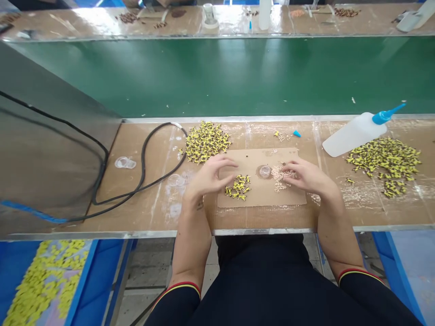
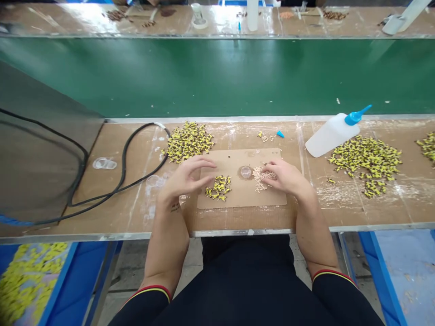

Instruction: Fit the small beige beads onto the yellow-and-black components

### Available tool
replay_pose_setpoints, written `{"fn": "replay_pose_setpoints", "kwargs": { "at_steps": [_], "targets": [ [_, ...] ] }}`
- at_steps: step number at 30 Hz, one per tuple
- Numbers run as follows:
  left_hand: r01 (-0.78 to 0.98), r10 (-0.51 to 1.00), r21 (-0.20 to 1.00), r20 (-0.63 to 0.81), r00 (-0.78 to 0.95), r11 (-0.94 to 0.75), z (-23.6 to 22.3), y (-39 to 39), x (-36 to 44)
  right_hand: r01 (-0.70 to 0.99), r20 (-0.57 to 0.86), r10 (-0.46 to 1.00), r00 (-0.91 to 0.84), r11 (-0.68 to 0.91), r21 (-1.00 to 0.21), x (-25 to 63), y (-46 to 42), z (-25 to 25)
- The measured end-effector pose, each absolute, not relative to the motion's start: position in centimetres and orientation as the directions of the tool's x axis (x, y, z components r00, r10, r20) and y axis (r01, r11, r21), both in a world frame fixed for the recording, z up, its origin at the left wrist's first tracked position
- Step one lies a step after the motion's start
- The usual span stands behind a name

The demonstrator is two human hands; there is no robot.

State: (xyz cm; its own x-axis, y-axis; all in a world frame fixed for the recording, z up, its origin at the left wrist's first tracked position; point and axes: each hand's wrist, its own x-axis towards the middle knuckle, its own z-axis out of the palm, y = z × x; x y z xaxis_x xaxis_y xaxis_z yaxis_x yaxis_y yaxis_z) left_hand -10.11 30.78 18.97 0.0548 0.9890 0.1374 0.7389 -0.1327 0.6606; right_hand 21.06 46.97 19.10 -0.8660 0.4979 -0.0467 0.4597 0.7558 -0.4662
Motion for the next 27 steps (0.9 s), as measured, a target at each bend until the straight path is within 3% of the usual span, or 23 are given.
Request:
{"fn": "replay_pose_setpoints", "kwargs": {
  "at_steps": [3,6,16,21,27],
  "targets": [
    [0.777,0.95,0.611,-0.128,0.286,-0.151,19.0,31.2,-8.4,0.455,-0.168,0.428,-0.888,0.763,-0.459,20.6,47.0,18.8],
    [0.822,0.93,0.55,-0.201,0.306,-0.151,18.4,31.7,-7.2,0.446,-0.216,0.391,-0.895,0.763,-0.468,20.1,46.9,18.8],
    [0.784,0.975,0.591,0.022,0.222,-0.191,16.0,33.2,-6.3,0.476,-0.269,0.394,-0.879,0.757,-0.447,19.6,46.7,18.8],
    [0.793,0.974,0.565,0.137,0.182,-0.228,15.6,33.5,-6.0,0.439,-0.176,0.408,-0.896,0.745,-0.502,20.0,46.9,19.3],
    [0.752,0.962,0.613,0.255,0.101,-0.242,16.2,33.3,-6.5,0.426,-0.11,0.445,-0.889,0.713,-0.556,20.5,47.3,19.7]
  ]
}}
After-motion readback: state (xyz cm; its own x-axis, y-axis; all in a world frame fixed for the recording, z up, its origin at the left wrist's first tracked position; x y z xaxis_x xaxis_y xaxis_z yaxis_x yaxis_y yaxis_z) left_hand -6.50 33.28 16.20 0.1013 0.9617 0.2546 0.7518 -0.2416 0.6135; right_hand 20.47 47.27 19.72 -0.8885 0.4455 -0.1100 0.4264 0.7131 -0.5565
